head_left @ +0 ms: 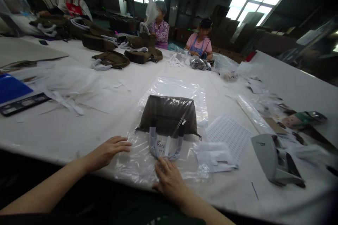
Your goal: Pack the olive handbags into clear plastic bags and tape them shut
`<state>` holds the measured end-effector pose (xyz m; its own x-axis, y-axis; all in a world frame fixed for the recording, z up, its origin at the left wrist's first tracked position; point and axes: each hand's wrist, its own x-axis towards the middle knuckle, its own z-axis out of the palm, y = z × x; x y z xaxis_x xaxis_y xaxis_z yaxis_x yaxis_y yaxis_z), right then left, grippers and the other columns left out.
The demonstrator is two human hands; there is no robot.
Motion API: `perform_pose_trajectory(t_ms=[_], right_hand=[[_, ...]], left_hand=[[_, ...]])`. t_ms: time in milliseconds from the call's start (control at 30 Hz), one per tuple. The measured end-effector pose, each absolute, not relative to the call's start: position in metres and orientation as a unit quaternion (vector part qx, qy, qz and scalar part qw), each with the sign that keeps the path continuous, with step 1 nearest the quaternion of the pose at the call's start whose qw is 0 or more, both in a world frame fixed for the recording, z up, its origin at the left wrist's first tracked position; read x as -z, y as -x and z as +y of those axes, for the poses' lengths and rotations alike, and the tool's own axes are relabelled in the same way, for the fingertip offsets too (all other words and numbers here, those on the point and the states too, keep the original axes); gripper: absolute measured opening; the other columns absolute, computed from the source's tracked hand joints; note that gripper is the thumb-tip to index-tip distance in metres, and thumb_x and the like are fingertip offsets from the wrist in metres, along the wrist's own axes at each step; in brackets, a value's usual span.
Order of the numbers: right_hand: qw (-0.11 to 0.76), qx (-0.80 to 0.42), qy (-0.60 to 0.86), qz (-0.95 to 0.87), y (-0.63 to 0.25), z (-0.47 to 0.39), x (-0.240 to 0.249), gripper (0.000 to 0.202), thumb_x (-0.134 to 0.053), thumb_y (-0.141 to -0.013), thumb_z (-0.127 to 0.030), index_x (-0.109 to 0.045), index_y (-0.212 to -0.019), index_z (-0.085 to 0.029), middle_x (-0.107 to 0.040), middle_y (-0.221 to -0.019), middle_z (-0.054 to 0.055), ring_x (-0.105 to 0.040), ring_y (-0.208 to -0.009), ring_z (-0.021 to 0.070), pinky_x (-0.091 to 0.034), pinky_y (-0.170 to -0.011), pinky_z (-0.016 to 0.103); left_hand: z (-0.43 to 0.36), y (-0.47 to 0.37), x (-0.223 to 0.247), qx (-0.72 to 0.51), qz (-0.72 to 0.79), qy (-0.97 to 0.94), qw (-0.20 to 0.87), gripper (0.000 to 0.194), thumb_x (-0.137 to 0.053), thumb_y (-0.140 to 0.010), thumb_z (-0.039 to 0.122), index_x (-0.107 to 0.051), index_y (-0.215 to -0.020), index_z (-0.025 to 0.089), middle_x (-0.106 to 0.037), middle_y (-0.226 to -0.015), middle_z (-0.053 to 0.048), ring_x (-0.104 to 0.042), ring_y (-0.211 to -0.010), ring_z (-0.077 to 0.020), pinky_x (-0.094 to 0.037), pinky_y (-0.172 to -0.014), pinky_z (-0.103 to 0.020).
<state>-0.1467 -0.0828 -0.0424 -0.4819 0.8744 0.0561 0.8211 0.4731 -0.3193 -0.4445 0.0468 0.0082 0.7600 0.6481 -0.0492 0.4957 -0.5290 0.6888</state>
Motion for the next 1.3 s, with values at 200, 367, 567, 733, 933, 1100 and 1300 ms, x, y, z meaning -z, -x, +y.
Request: perform_pose_trajectory(t_ms=[200, 367, 567, 733, 933, 1100, 1300], right_hand=[[0.112, -0.121, 0.495, -0.853, 0.142, -0.092, 0.050, 0.098, -0.065, -0.058, -0.072, -0.041, -0.130, -0.010, -0.032, -0.140, 0.023, -0.041, -0.117, 0.0385, -0.039, -0.095, 0.051], [0.151, -0.122, 0.531, -0.825, 0.148, -0.084, 0.049, 0.068, -0.066, -0.069, -0.054, -0.049, -0.122, -0.015, -0.043, -0.133, 0.018, -0.049, -0.105, 0.0337, -0.043, -0.088, 0.048], [0.246, -0.234, 0.604, -0.721, 0.150, -0.080, 0.029, 0.023, -0.042, -0.084, -0.024, -0.065, -0.079, -0.021, -0.053, -0.085, 0.008, -0.052, -0.080, 0.0231, -0.044, -0.071, 0.036], [0.219, -0.655, 0.649, -0.319, 0.150, -0.079, 0.018, 0.038, -0.036, -0.087, -0.044, -0.064, -0.077, -0.021, -0.034, -0.053, -0.003, -0.034, -0.043, 0.0114, -0.027, -0.039, 0.021], [0.212, -0.809, 0.546, -0.055, 0.161, -0.076, 0.033, 0.037, -0.031, -0.090, -0.044, -0.058, -0.102, -0.021, -0.031, -0.046, -0.007, -0.020, -0.032, 0.0072, -0.015, -0.029, 0.013], [0.243, -0.815, 0.525, -0.029, 0.168, -0.078, 0.031, 0.038, -0.022, -0.094, -0.038, -0.054, -0.098, -0.019, -0.029, -0.042, -0.008, -0.019, -0.030, 0.0076, -0.015, -0.028, 0.014], [0.257, -0.825, 0.503, -0.028, 0.167, -0.080, 0.032, 0.035, -0.023, -0.094, -0.037, -0.052, -0.100, -0.019, -0.031, -0.044, -0.008, -0.021, -0.031, 0.0070, -0.015, -0.030, 0.014]], left_hand=[[0.061, 0.448, 0.026, -0.061, 0.246, -0.902, 0.349, 0.042, -0.049, -0.074, 0.006, -0.066, -0.101, 0.035, -0.061, -0.120, 0.001, -0.039, -0.127, -0.0221, -0.014, -0.111, -0.045], [0.061, 0.431, 0.020, -0.215, 0.337, -0.827, 0.395, 0.022, -0.047, -0.083, 0.026, -0.069, -0.085, 0.026, -0.065, -0.110, -0.005, -0.046, -0.119, -0.0249, -0.031, -0.104, -0.040], [0.064, 0.398, -0.011, -0.309, 0.366, -0.814, 0.329, 0.020, -0.047, -0.085, 0.032, -0.065, -0.079, 0.024, -0.063, -0.073, -0.001, -0.055, -0.088, -0.0201, -0.028, -0.105, -0.039], [0.078, 0.354, -0.040, -0.290, 0.427, -0.833, 0.198, 0.030, -0.042, -0.089, 0.035, -0.058, -0.068, 0.021, -0.058, -0.069, -0.002, -0.052, -0.076, -0.0199, -0.037, -0.082, -0.036], [0.084, 0.294, -0.027, -0.318, 0.451, -0.828, 0.097, 0.016, -0.050, -0.085, 0.029, -0.060, -0.077, 0.019, -0.056, -0.077, -0.007, -0.053, -0.077, -0.0234, -0.040, -0.075, -0.037], [0.055, 0.258, 0.001, -0.382, 0.488, -0.779, 0.100, 0.015, -0.043, -0.089, 0.025, -0.056, -0.088, 0.018, -0.058, -0.085, -0.006, -0.055, -0.083, -0.0224, -0.044, -0.079, -0.037], [0.018, 0.259, 0.015, -0.473, 0.531, -0.702, 0.043, 0.022, -0.038, -0.091, 0.022, -0.052, -0.106, 0.016, -0.054, -0.109, -0.010, -0.052, -0.105, -0.0215, -0.043, -0.093, -0.040]])
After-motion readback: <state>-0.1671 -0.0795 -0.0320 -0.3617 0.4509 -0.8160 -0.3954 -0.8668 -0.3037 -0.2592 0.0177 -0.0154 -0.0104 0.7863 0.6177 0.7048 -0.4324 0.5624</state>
